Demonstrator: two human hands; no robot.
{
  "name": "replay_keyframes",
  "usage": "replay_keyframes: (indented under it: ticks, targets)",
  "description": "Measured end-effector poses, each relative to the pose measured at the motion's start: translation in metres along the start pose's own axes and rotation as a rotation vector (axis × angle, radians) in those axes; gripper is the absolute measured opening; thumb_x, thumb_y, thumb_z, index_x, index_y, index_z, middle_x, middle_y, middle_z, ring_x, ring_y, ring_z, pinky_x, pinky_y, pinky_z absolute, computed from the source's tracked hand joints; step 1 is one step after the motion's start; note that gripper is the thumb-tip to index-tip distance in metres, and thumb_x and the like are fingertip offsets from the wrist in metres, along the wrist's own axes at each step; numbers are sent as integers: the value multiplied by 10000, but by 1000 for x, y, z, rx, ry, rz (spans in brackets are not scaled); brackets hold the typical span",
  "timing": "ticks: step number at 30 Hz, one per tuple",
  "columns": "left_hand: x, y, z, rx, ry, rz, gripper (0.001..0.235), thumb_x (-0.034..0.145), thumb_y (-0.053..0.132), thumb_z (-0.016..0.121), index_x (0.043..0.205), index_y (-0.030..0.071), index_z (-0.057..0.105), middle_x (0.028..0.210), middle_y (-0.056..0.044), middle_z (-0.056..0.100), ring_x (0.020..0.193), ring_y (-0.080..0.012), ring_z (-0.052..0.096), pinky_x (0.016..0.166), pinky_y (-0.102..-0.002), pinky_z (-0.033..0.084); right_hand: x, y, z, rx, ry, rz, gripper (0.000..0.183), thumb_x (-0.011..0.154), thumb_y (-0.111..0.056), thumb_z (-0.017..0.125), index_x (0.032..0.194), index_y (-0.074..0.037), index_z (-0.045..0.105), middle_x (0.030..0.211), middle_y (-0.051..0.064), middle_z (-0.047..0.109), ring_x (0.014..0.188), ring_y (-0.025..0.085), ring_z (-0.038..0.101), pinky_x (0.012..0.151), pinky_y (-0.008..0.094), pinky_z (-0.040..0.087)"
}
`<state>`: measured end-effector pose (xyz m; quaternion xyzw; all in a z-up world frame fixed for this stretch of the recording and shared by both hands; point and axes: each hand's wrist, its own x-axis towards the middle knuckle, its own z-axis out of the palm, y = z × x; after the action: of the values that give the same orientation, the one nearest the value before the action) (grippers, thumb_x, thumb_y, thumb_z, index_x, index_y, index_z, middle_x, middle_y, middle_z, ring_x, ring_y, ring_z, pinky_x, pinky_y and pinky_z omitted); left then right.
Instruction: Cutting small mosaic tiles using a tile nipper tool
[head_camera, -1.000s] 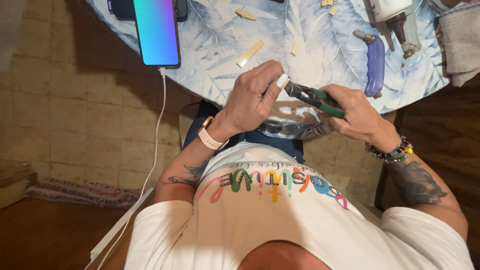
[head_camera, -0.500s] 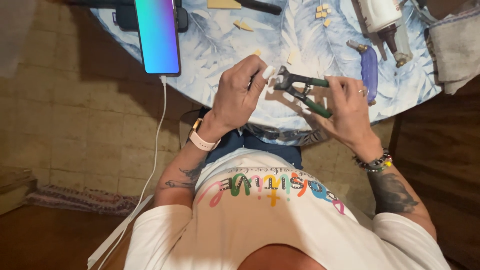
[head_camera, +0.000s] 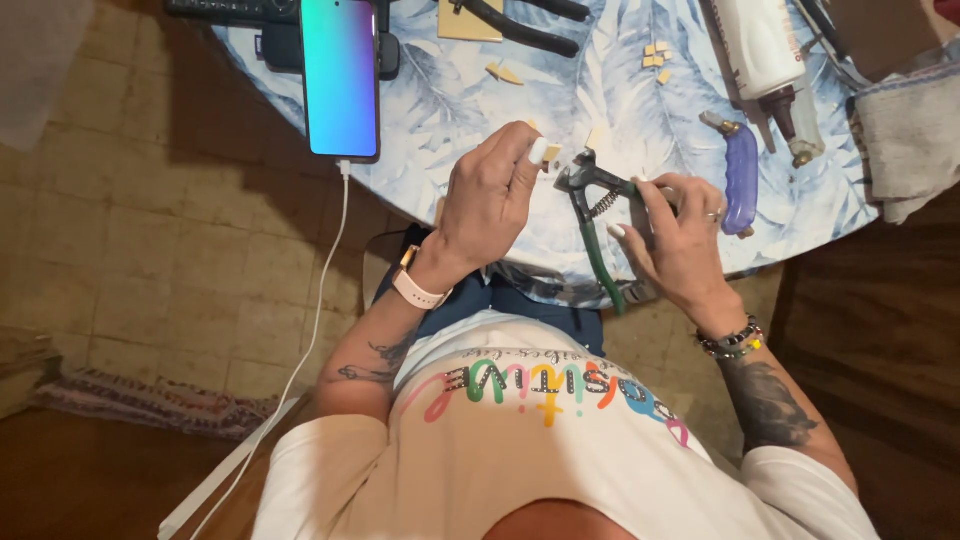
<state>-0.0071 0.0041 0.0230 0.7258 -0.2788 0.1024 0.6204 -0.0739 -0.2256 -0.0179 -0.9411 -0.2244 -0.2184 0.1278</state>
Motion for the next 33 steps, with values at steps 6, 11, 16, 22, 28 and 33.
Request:
replay_keyframes:
  ticks: [6, 11, 16, 22, 28, 33]
  targets:
    - [3, -10, -2, -10, 7, -4, 233, 916, 185, 362, 748, 78, 481, 600, -86, 464, 509, -289, 494, 477, -325, 422, 40, -10, -16, 275, 21, 33, 313, 831, -104, 570, 1115, 22, 537, 1002, 179, 464, 885, 340, 450, 788, 390, 382]
    - [5, -20, -4, 15, -27, -25, 209, 902, 174, 377, 753, 66, 477, 613, -117, 475, 568, -349, 520, 503, -372, 434, 88, -25, -8, 579, -49, 50, 284, 784, -39, 618, 1057, 23, 572, 899, 147, 563, 752, 275, 569, 692, 359, 464]
    - [13, -30, -13, 56, -49, -38, 192, 896, 190, 385, 754, 95, 472, 616, -88, 467, 610, -332, 540, 522, -364, 445, 119, -27, 10, 643, -130, 9, 206, 752, -15, 641, 955, 8, 616, 815, 148, 590, 684, 270, 604, 646, 358, 480]
    - [14, -47, -20, 15, 8, -107, 183, 901, 188, 375, 802, 104, 504, 626, -66, 474, 597, -294, 549, 517, -346, 459, 142, -13, 28, 795, -177, 89, 138, 724, 14, 653, 860, -5, 643, 771, 117, 613, 649, 200, 602, 611, 310, 486]
    - [40, -46, -20, 337, 54, -44, 70, 829, 147, 494, 853, 85, 473, 699, -81, 468, 650, -316, 564, 518, -396, 470, 165, 3, 33, 830, -223, 234, 148, 820, 77, 535, 939, 33, 611, 807, 192, 585, 689, 256, 578, 659, 346, 506]
    - [83, -47, -16, 458, 7, -178, 81, 841, 78, 444, 868, 3, 455, 742, -155, 530, 599, -255, 534, 470, -314, 451, 195, 29, 31, 668, -100, 32, 88, 916, 118, 542, 999, 120, 571, 880, 208, 546, 748, 248, 585, 700, 299, 546]
